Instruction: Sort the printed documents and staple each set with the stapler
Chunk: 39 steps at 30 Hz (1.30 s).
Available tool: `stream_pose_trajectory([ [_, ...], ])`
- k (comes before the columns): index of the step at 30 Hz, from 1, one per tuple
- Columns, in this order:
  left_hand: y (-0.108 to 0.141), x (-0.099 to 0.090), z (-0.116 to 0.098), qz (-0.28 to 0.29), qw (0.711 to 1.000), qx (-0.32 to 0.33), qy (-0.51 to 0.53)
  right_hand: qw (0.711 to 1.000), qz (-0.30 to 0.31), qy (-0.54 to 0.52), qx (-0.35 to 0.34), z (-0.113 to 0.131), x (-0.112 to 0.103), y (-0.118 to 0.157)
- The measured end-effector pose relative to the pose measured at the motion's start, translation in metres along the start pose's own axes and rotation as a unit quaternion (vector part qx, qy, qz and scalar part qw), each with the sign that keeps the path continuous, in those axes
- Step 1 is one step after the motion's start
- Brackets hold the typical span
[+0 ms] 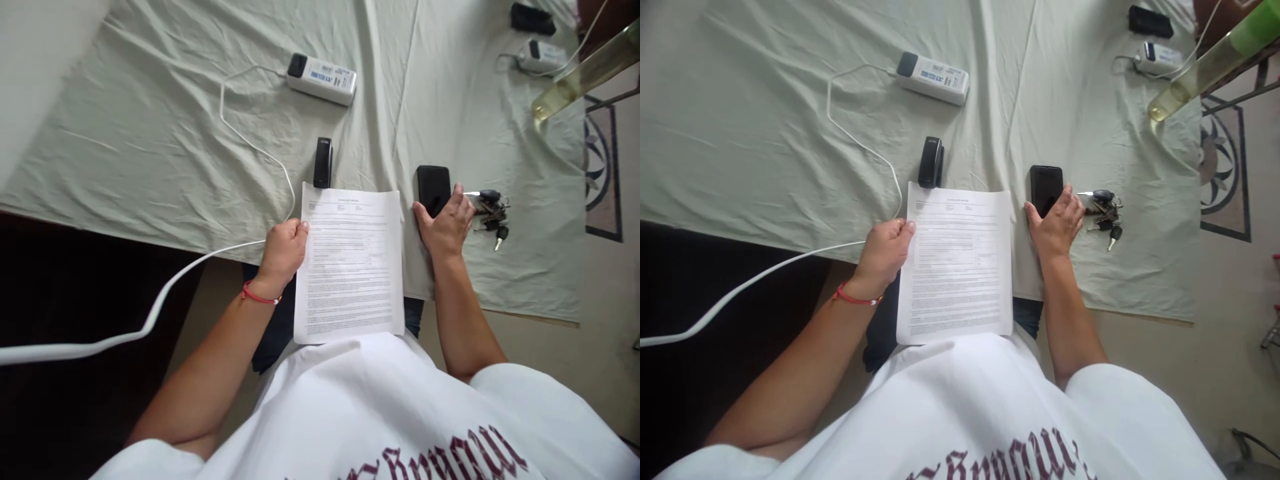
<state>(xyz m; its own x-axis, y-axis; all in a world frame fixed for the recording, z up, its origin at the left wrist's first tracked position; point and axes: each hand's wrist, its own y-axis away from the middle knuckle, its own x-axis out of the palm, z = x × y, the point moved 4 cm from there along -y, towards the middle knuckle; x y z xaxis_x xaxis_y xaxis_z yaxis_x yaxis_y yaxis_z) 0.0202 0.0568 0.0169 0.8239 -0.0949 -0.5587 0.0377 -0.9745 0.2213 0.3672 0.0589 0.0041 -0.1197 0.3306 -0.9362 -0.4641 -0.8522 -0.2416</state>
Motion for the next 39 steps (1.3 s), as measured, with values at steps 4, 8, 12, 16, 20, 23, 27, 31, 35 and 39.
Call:
stream_pose_trajectory([
  [4,0.0,0.0,0.001,-0.013,1.0,0.013,-0.006,1.0,-0.012,0.003,0.017,0.003,0.005,-0.009],
  [8,0.0,0.0,0.0,-0.015,1.0,0.019,-0.015,0.999,-0.033,-0.008,0.008,0.001,0.005,-0.011],
  [12,0.0,0.0,-0.001,-0.013,1.0,0.018,-0.016,0.999,-0.045,-0.011,0.014,0.001,0.003,-0.007],
  [16,0.001,0.0,-0.001,-0.012,1.0,0.016,-0.024,0.998,-0.051,-0.009,0.027,0.005,0.002,-0.003],
  [20,0.001,0.0,-0.001,-0.017,0.999,0.022,-0.025,0.999,-0.043,-0.009,0.031,0.009,0.0,-0.002],
  [23,0.001,0.0,-0.001,-0.018,0.999,0.023,-0.02,0.999,-0.018,0.008,0.038,0.011,-0.002,-0.001],
  [27,0.001,0.001,-0.001,-0.018,0.999,0.019,-0.02,1.0,0.008,0.005,0.015,0.006,-0.004,0.001],
  [31,0.002,0.0,-0.003,-0.023,0.999,0.016,-0.028,0.998,0.0,-0.054,-0.045,-0.008,-0.011,0.005],
  [35,0.002,-0.001,-0.003,-0.03,0.998,0.017,-0.043,0.986,-0.065,-0.103,-0.114,-0.025,-0.033,0.012],
  [39,0.001,0.0,-0.003,-0.035,0.997,0.022,-0.069,0.971,-0.07,-0.113,-0.2,-0.031,-0.048,0.017],
])
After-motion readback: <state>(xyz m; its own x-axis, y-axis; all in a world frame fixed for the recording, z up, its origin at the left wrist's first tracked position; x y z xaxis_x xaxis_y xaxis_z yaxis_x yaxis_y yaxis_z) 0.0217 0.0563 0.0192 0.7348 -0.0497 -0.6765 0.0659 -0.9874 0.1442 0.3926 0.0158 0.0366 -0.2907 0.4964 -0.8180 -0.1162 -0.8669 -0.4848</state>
